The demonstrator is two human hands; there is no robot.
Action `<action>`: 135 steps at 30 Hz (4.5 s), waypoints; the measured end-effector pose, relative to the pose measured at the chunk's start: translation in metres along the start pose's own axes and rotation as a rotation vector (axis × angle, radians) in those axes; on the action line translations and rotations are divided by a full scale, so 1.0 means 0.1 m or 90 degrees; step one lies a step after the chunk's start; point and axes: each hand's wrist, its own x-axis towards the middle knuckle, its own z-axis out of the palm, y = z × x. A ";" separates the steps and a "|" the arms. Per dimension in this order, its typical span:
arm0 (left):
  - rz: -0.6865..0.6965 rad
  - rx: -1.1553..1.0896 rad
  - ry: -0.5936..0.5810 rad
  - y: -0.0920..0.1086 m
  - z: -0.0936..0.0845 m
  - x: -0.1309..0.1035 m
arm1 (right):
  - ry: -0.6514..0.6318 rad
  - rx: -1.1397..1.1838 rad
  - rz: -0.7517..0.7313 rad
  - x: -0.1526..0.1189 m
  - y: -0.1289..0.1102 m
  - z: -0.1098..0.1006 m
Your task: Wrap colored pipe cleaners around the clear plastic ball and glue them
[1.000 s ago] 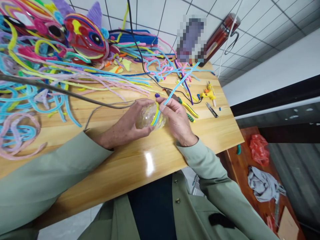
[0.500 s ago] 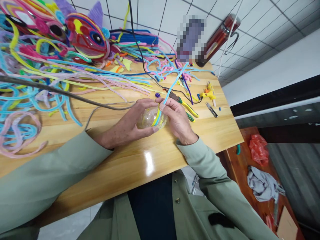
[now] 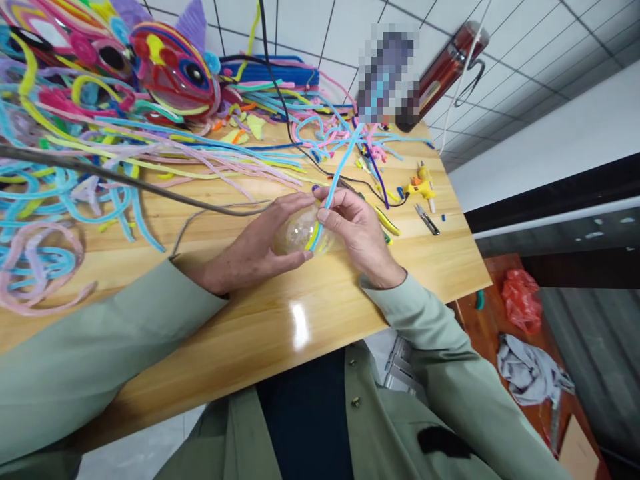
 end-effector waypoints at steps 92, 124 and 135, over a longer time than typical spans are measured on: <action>0.000 -0.003 0.025 0.14 -0.02 0.01 | -0.042 0.017 0.004 -0.02 0.17 -0.09; 0.006 0.025 0.057 0.03 0.05 -0.05 | -0.031 0.048 -0.011 -0.02 0.21 -0.12; 0.013 0.163 0.207 -0.15 0.09 -0.06 | -0.031 -0.024 0.040 -0.19 0.23 -0.30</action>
